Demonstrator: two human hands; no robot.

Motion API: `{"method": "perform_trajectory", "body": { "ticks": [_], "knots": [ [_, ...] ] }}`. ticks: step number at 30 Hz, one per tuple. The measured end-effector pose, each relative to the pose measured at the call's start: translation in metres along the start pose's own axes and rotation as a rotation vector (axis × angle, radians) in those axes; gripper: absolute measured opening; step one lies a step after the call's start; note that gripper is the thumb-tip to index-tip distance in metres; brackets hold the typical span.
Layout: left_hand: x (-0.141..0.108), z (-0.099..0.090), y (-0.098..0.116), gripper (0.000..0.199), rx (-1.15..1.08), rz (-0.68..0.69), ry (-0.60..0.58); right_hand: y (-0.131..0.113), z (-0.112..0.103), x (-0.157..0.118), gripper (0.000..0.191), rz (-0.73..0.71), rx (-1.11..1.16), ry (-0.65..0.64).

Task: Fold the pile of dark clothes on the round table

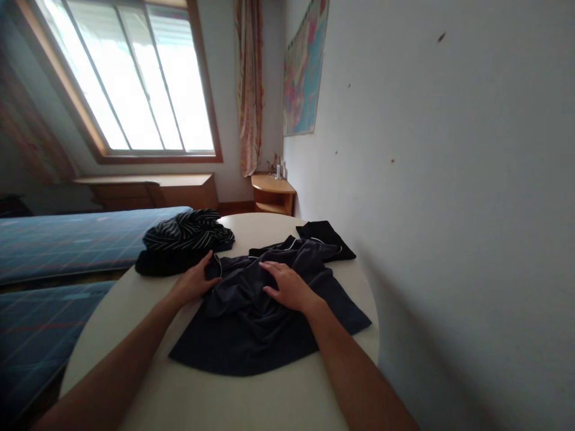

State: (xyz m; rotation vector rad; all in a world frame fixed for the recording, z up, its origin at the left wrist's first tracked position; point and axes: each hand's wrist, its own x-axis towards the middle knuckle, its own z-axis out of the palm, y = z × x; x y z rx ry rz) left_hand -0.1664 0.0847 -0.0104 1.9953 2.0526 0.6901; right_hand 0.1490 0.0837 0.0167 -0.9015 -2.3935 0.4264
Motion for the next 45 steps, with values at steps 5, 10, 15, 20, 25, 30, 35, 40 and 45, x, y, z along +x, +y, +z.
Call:
{"method": "perform_trajectory", "body": {
  "ticks": [5, 10, 15, 20, 25, 30, 35, 40, 45],
  "knots": [
    [0.003, 0.005, -0.002, 0.077, -0.036, 0.033, 0.002, 0.001, 0.0, -0.003, 0.067, 0.065, -0.029, -0.131],
    [-0.004, -0.004, 0.013, 0.036, 0.057, 0.005, -0.07, -0.002, -0.005, -0.001, 0.034, 0.099, -0.067, -0.174],
    [-0.011, -0.024, 0.019, 0.023, 0.225, -0.164, 0.001, -0.004, -0.011, -0.001, 0.026, 0.127, 0.016, -0.323],
    [-0.013, -0.033, 0.016, 0.027, 0.41, -0.151, 0.211, -0.009, -0.016, -0.002, 0.039, 0.092, 0.057, -0.377],
    [-0.008, -0.016, 0.02, 0.037, 0.212, 0.214, 0.152, 0.002, -0.017, 0.0, 0.023, 0.081, -0.013, 0.023],
    [-0.007, 0.001, 0.022, 0.034, 0.197, 0.238, 0.028, 0.025, -0.01, -0.003, 0.045, 0.091, -0.046, 0.038],
    [-0.009, -0.004, 0.028, 0.021, 0.209, 0.211, 0.025, 0.023, -0.014, -0.006, 0.032, 0.177, -0.082, -0.123],
    [-0.011, -0.008, 0.035, 0.021, 0.183, 0.173, 0.107, 0.018, -0.026, -0.002, 0.029, 0.293, -0.108, -0.102],
    [-0.009, -0.003, 0.032, 0.02, 0.185, 0.201, 0.077, 0.034, -0.041, 0.02, 0.027, 0.43, -0.348, 0.052]
  ]
}}
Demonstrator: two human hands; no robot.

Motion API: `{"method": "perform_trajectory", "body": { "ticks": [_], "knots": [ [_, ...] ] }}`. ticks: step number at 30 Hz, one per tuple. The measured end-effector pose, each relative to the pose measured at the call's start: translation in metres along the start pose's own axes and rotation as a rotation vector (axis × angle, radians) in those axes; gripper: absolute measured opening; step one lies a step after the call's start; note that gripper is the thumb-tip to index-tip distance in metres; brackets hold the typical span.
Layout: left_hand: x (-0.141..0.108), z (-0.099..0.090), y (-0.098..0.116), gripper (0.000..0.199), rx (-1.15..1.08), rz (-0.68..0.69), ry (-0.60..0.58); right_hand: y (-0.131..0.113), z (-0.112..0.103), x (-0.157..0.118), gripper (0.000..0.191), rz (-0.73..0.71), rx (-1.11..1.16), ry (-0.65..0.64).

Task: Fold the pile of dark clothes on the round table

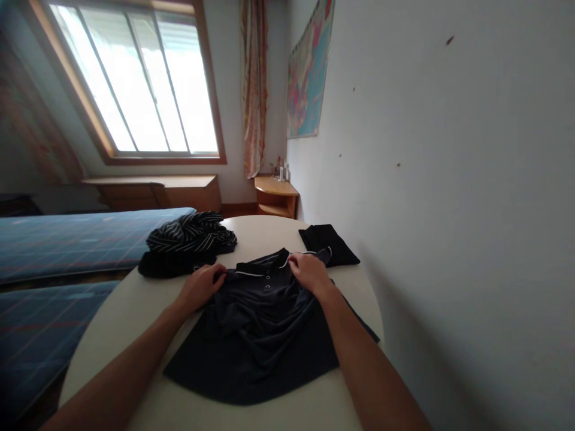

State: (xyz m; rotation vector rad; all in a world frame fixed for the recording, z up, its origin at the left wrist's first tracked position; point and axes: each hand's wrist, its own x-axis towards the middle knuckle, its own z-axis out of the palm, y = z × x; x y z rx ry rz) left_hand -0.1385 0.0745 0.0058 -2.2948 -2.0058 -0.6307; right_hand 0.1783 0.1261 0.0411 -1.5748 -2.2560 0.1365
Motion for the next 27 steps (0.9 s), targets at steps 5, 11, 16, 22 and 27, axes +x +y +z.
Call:
{"method": "perform_trajectory", "body": {
  "ticks": [5, 11, 16, 22, 27],
  "knots": [
    [0.002, 0.0, 0.002, 0.018, 0.011, 0.048, 0.044, 0.015, 0.001, 0.044, 0.032, 0.086, -0.196, -0.047],
    [0.005, 0.0, 0.005, 0.016, -0.094, 0.051, 0.034, 0.029, 0.014, 0.071, 0.03, 0.062, -0.273, -0.227],
    [0.012, -0.007, 0.005, 0.014, -0.178, 0.041, 0.075, 0.035, 0.015, 0.079, 0.019, 0.038, -0.236, -0.286],
    [0.049, -0.045, 0.003, 0.016, 0.061, -0.002, 0.169, 0.039, -0.011, 0.098, 0.02, 0.047, -0.092, -0.216],
    [0.103, -0.091, -0.009, 0.024, 0.225, 0.161, 0.247, 0.036, -0.047, 0.131, 0.016, 0.024, 0.024, 0.084]
  ]
}}
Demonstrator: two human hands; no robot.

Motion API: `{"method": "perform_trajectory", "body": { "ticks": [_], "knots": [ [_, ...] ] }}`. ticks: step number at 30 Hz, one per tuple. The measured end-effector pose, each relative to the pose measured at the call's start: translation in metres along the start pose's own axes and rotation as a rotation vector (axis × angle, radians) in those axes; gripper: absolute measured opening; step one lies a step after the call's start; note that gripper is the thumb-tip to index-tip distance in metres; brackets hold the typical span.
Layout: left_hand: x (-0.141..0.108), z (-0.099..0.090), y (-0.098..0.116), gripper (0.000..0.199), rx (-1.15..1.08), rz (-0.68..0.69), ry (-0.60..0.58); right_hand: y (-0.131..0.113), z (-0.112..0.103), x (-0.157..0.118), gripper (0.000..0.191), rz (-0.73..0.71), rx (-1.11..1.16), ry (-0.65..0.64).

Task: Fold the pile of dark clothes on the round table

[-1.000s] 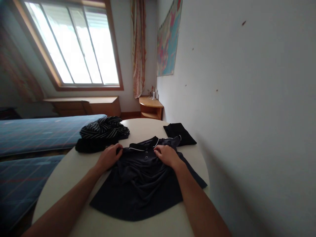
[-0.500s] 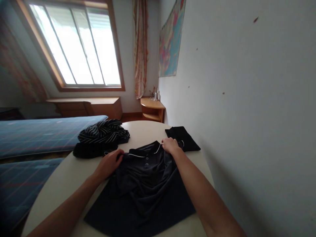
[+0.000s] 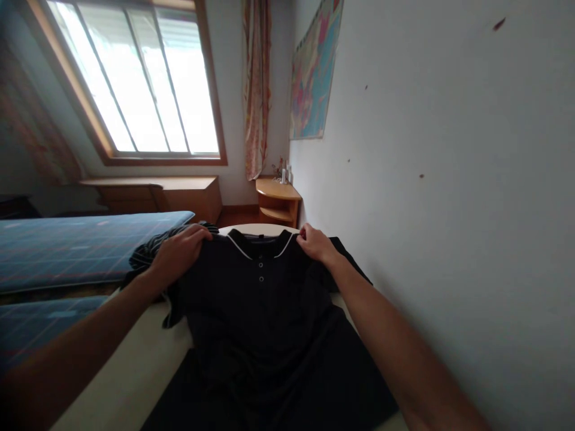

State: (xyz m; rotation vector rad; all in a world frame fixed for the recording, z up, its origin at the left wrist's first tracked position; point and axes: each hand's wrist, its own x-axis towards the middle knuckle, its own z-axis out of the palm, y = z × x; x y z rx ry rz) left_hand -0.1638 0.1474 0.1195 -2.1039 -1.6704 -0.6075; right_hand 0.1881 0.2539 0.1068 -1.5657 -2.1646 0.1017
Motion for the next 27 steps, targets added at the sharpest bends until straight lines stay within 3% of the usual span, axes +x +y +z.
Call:
{"method": "perform_trajectory", "body": {
  "ticks": [5, 8, 10, 13, 17, 21, 27],
  "knots": [
    [0.066, -0.005, -0.022, 0.031, 0.113, 0.028, 0.032, -0.006, -0.018, 0.051, 0.018, -0.036, 0.045, 0.264],
    [0.089, 0.019, -0.021, 0.041, 0.191, 0.031, -0.016, -0.009, -0.008, 0.074, 0.024, -0.043, 0.075, 0.326],
    [0.091, 0.043, -0.011, 0.054, 0.235, 0.007, -0.081, -0.01, 0.009, 0.079, 0.036, 0.001, 0.056, 0.321],
    [0.075, 0.081, 0.017, 0.06, 0.188, -0.006, -0.217, -0.011, 0.04, 0.067, 0.044, 0.075, -0.06, 0.203],
    [0.03, 0.112, 0.059, 0.06, 0.064, -0.013, -0.319, -0.014, 0.072, 0.028, 0.036, -0.043, -0.153, 0.041],
    [-0.016, 0.122, 0.079, 0.053, -0.038, -0.057, -0.368, -0.024, 0.082, -0.019, 0.024, -0.197, -0.172, -0.013],
    [-0.063, 0.115, 0.068, 0.041, -0.084, -0.104, -0.296, -0.044, 0.088, -0.091, 0.03, -0.368, -0.143, -0.116]
  ]
}}
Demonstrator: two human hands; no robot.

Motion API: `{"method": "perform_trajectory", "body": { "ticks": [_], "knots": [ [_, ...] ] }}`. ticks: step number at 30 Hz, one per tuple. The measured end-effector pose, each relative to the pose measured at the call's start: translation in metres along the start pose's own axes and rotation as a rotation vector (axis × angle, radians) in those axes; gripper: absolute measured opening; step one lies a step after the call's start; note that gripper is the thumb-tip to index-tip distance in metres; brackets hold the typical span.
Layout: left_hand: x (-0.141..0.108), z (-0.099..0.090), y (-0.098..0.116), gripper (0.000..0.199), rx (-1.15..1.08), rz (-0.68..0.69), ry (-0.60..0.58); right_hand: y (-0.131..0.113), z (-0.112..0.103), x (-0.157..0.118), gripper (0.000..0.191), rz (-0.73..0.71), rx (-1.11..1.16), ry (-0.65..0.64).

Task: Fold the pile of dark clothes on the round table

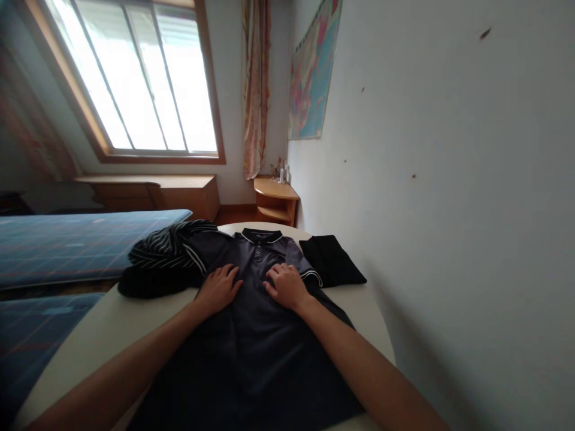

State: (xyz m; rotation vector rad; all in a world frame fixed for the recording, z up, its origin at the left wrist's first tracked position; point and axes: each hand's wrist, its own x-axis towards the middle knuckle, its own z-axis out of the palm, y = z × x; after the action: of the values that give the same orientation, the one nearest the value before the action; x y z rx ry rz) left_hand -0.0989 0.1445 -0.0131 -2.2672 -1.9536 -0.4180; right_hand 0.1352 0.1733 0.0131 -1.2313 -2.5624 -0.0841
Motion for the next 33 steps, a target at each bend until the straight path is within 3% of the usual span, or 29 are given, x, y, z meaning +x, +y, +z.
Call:
{"method": "perform_trajectory", "body": {
  "ticks": [3, 7, 12, 17, 20, 23, 29, 33],
  "knots": [
    [-0.017, -0.012, -0.007, 0.035, 0.029, -0.041, 0.05, -0.009, 0.005, -0.019, 0.03, 0.021, 0.033, 0.005],
    [-0.039, -0.027, -0.017, 0.035, 0.078, -0.225, 0.055, -0.015, 0.002, -0.028, 0.031, 0.067, 0.006, -0.026],
    [-0.06, -0.031, -0.036, 0.041, -0.065, -0.385, 0.048, -0.043, -0.013, -0.033, 0.035, 0.201, -0.053, -0.137],
    [-0.068, -0.026, -0.046, 0.045, -0.315, -0.352, 0.048, -0.074, -0.01, -0.048, 0.058, 0.281, 0.119, -0.28],
    [-0.067, -0.02, -0.048, 0.049, -0.384, -0.29, 0.055, -0.079, -0.001, -0.062, 0.065, 0.253, 0.161, -0.273],
    [-0.063, -0.013, -0.05, 0.052, -0.407, -0.239, 0.075, -0.075, 0.002, -0.072, 0.063, 0.214, 0.164, -0.244],
    [-0.059, -0.007, -0.059, 0.04, -0.371, -0.241, 0.176, -0.067, -0.006, -0.076, 0.059, 0.199, 0.202, -0.29],
    [-0.054, -0.006, -0.062, 0.042, -0.382, -0.247, 0.204, -0.075, -0.013, -0.075, 0.048, 0.067, 0.211, -0.141]
  ]
}}
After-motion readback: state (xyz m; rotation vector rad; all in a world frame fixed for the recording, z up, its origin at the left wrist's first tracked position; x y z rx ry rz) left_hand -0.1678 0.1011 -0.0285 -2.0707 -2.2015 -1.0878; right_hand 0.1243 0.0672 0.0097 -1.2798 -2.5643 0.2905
